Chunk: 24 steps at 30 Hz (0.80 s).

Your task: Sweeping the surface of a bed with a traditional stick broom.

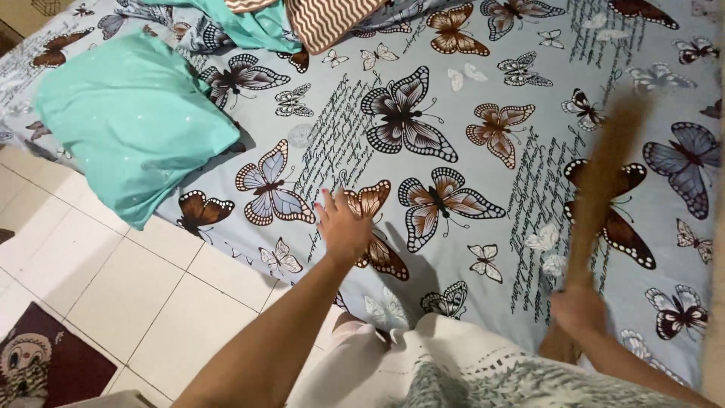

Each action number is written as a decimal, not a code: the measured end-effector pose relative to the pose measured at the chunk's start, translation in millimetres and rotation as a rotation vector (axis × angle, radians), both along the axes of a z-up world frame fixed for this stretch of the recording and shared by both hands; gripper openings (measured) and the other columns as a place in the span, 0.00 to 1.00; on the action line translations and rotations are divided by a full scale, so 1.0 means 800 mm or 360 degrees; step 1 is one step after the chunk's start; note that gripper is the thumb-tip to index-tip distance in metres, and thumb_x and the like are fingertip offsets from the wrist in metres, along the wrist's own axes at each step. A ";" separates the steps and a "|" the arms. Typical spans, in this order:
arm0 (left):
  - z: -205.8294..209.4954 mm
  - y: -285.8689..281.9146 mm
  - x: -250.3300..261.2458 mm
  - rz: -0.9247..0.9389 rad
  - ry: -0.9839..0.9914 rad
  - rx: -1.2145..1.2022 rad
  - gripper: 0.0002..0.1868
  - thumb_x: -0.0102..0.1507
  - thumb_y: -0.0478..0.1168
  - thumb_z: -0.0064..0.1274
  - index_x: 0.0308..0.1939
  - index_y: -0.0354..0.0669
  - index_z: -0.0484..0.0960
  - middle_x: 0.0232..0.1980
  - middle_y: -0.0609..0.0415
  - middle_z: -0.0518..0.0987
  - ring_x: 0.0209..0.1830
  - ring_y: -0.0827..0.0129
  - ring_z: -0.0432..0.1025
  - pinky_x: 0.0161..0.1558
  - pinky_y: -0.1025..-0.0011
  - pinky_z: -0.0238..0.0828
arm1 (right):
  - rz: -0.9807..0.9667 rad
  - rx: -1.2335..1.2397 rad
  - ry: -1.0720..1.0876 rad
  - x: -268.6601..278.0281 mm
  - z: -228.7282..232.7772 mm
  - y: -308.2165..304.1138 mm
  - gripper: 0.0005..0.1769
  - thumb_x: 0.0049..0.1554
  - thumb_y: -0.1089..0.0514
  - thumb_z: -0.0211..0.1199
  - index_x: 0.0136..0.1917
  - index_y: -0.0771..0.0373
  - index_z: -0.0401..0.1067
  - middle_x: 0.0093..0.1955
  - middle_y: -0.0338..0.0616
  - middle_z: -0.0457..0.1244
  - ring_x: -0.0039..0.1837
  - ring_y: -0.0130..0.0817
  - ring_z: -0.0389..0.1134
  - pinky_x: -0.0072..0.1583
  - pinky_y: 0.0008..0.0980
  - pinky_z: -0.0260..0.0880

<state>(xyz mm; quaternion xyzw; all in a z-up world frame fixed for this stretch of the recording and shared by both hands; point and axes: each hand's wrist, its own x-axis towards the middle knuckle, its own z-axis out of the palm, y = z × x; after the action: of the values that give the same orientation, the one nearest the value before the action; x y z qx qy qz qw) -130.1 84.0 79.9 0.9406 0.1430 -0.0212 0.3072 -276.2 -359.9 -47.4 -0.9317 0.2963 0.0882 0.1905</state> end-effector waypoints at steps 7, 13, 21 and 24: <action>-0.016 -0.012 0.005 0.0011 -0.0016 -0.0006 0.51 0.57 0.46 0.61 0.79 0.43 0.50 0.83 0.37 0.41 0.81 0.34 0.34 0.74 0.38 0.36 | 0.0972 0.0292 -0.0164 0.040 0.021 0.106 0.15 0.56 0.61 0.60 0.58 0.60 0.70 0.49 0.54 0.69 0.49 0.44 0.73 0.46 0.40 0.80; 0.003 -0.033 0.004 -0.0039 -0.0002 0.0033 0.51 0.55 0.47 0.62 0.77 0.45 0.51 0.83 0.42 0.44 0.81 0.37 0.37 0.74 0.41 0.41 | 0.1627 0.0121 0.0210 0.051 0.153 0.192 0.43 0.55 0.74 0.48 0.82 0.56 0.48 0.59 0.50 0.59 0.59 0.46 0.61 0.60 0.44 0.69; 0.018 -0.043 0.037 -0.0155 -0.0272 0.0010 0.48 0.55 0.42 0.60 0.76 0.42 0.53 0.81 0.38 0.47 0.80 0.34 0.37 0.73 0.40 0.42 | 0.0702 0.0208 -0.0315 0.059 0.134 0.088 0.29 0.54 0.65 0.64 0.68 0.62 0.65 0.54 0.53 0.64 0.54 0.46 0.70 0.57 0.45 0.72; 0.018 -0.050 0.041 -0.0216 -0.0275 0.0025 0.48 0.55 0.42 0.59 0.76 0.41 0.53 0.81 0.36 0.47 0.80 0.34 0.38 0.72 0.41 0.44 | -0.0050 0.0367 -0.0422 0.046 0.160 0.055 0.36 0.56 0.64 0.66 0.75 0.62 0.60 0.56 0.58 0.65 0.52 0.55 0.71 0.53 0.52 0.71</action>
<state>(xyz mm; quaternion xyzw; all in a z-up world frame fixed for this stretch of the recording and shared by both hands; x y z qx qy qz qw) -97.4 44.3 93.9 0.9489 0.0522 0.0402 0.3087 -239.4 -315.9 80.3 -0.9024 0.2711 -0.0051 0.3350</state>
